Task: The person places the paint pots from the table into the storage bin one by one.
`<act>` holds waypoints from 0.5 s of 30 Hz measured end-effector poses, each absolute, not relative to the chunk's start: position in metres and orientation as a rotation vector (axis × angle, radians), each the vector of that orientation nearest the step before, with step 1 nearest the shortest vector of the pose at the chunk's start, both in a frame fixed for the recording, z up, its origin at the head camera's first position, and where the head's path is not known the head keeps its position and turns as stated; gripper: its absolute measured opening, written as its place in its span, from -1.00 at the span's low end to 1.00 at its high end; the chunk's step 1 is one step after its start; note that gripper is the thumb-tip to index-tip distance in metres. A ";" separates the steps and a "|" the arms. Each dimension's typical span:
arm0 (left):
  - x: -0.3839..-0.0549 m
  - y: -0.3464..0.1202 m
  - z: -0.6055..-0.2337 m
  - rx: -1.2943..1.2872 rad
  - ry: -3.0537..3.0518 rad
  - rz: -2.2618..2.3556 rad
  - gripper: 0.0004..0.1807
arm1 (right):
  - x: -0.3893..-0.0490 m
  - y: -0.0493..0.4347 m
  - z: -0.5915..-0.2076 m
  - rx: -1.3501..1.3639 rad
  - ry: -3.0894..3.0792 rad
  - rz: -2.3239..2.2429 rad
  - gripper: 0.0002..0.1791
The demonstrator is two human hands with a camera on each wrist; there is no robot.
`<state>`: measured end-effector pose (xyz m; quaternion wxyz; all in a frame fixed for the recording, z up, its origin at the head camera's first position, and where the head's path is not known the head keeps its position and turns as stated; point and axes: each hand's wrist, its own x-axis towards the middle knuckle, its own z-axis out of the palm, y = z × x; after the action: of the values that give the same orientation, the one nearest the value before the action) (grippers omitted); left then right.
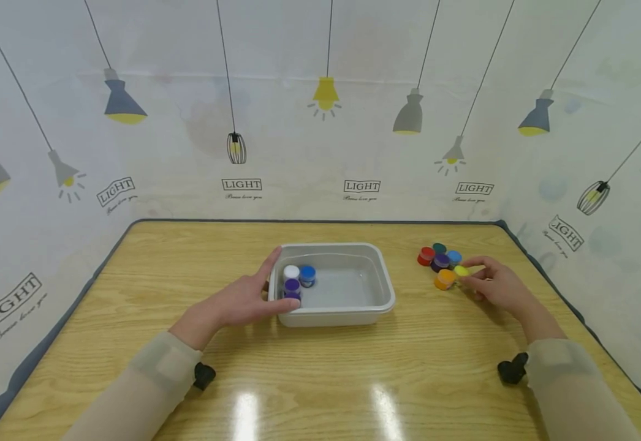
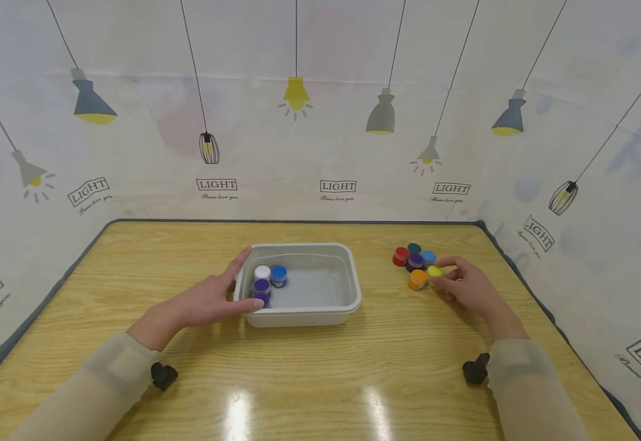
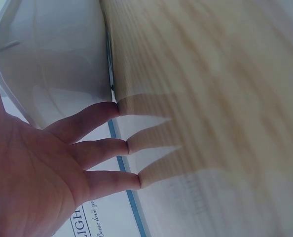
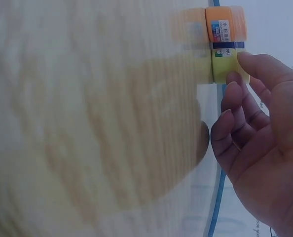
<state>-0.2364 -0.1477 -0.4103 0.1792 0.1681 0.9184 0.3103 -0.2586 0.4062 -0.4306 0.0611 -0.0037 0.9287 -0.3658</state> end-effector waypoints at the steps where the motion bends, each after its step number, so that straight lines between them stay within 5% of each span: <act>1: -0.236 -0.148 -0.410 0.480 2.596 0.877 0.38 | -0.259 0.407 -0.430 -0.007 2.809 -1.106 -0.37; 15: -0.237 -0.149 -0.411 0.501 2.596 0.880 0.38 | -0.260 0.418 -0.432 0.019 2.836 -1.048 -0.30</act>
<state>-0.2370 -0.1488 -0.4109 0.1765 0.1771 0.9169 0.3110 -0.2602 0.4175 -0.4324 0.0588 0.0064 0.9364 -0.3460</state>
